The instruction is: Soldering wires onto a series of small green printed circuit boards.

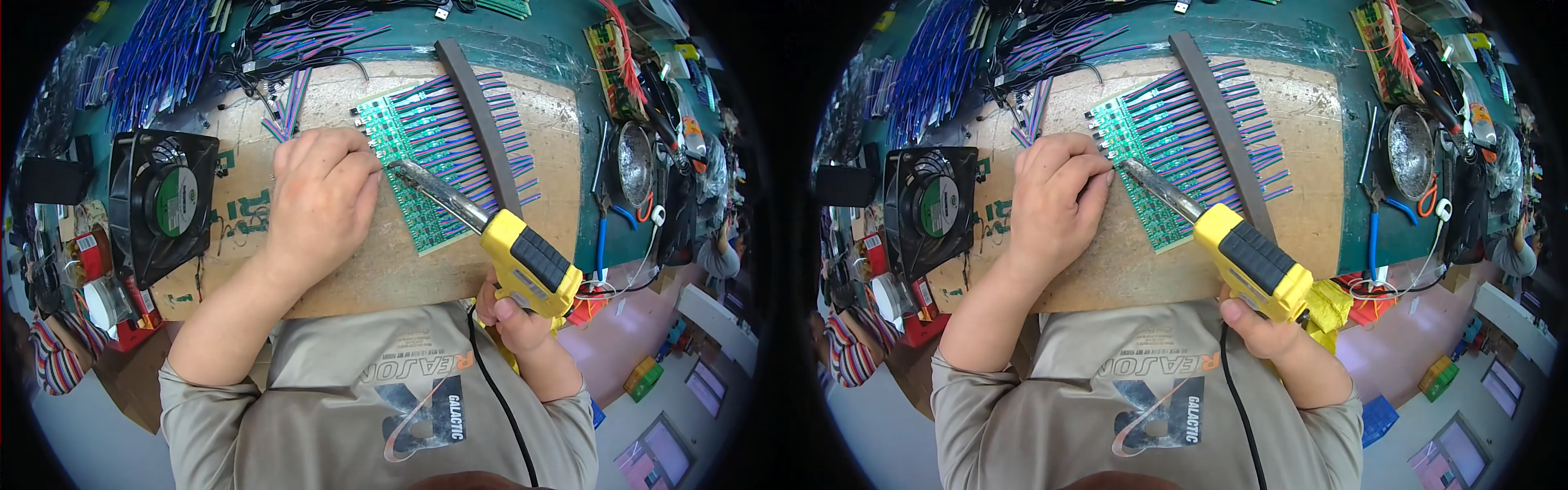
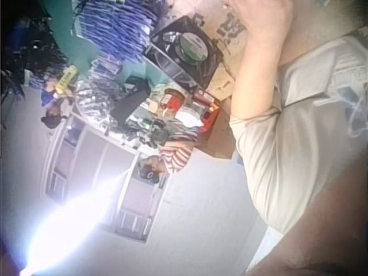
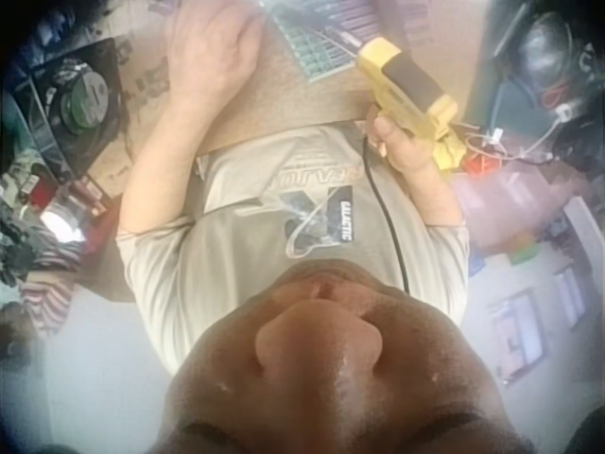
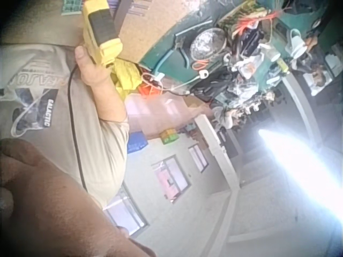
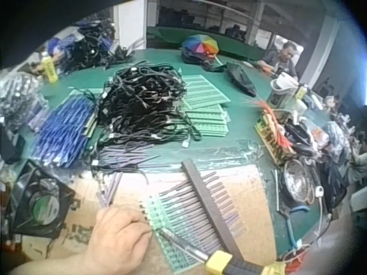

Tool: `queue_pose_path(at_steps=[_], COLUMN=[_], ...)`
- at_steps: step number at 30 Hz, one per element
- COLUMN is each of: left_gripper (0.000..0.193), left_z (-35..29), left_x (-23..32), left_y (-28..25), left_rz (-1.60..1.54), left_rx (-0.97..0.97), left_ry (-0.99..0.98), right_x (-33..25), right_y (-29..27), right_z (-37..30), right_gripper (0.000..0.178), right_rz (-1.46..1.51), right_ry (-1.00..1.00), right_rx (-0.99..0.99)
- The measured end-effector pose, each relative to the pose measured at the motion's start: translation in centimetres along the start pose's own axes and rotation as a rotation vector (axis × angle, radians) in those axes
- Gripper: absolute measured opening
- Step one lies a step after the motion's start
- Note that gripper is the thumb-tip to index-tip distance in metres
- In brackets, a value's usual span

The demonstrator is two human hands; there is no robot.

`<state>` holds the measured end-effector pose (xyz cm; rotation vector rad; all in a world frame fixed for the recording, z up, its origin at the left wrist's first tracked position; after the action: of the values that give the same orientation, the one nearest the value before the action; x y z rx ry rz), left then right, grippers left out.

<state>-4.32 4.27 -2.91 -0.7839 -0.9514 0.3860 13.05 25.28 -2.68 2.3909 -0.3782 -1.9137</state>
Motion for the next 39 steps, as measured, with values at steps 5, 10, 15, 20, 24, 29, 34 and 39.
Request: queue_pose_path(at_steps=[5, 10, 15, 20, 24, 29, 34, 39], left_gripper=[0.014, 0.014, 0.014, 0.014, 0.015, 0.011, 0.011, 0.013], left_z=[0.0, 0.0, -0.1, -0.2, -0.2, -2.0, -3.5, -3.8], left_x=[0.1, 0.1, 0.1, 0.1, 0.6, -1.0, -1.4, -1.0], left_y=[0.0, 0.1, 0.0, -0.5, -2.5, -6.1, -6.4, -5.3], left_rz=[0.011, -0.001, -0.005, 0.071, 0.043, 0.163, 0.170, 0.186], left_rx=[0.004, 0.006, 0.008, 0.020, 0.008, 0.074, -0.011, -0.041], left_ry=[-0.002, 0.000, -0.002, -0.010, 0.016, -0.257, -0.306, -0.237], right_x=[0.1, 0.2, 0.3, 0.5, 0.6, 0.9, 0.7, 0.9], right_y=[0.1, -0.1, 0.1, -0.1, -0.2, -0.3, 0.0, -0.4], right_z=[0.0, -0.3, -0.3, 0.1, 0.1, 0.2, 0.1, 0.2], right_gripper=[0.053, 0.061, 0.069, 0.064, 0.068, 0.067, 0.068, 0.067], right_rz=[-0.007, -0.008, 0.098, 0.228, 0.201, 0.181, 0.210, 0.198], right_ry=[-0.010, -0.008, -0.066, -0.113, -0.155, -0.163, -0.134, -0.163], right_rx=[0.009, 0.027, 0.093, 0.038, 0.068, 0.053, 0.063, 0.023])
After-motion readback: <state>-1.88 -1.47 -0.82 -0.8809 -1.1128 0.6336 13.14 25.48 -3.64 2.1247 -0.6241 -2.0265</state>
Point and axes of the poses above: each hand's wrist, its own z-axis towards the middle knuckle, its own y-axis out of the palm, x = y × z, the point moved 2 cm from there along z, towards the middle knuckle, and after that the axes turned 10 degrees about -y, right-handed, at the moved point
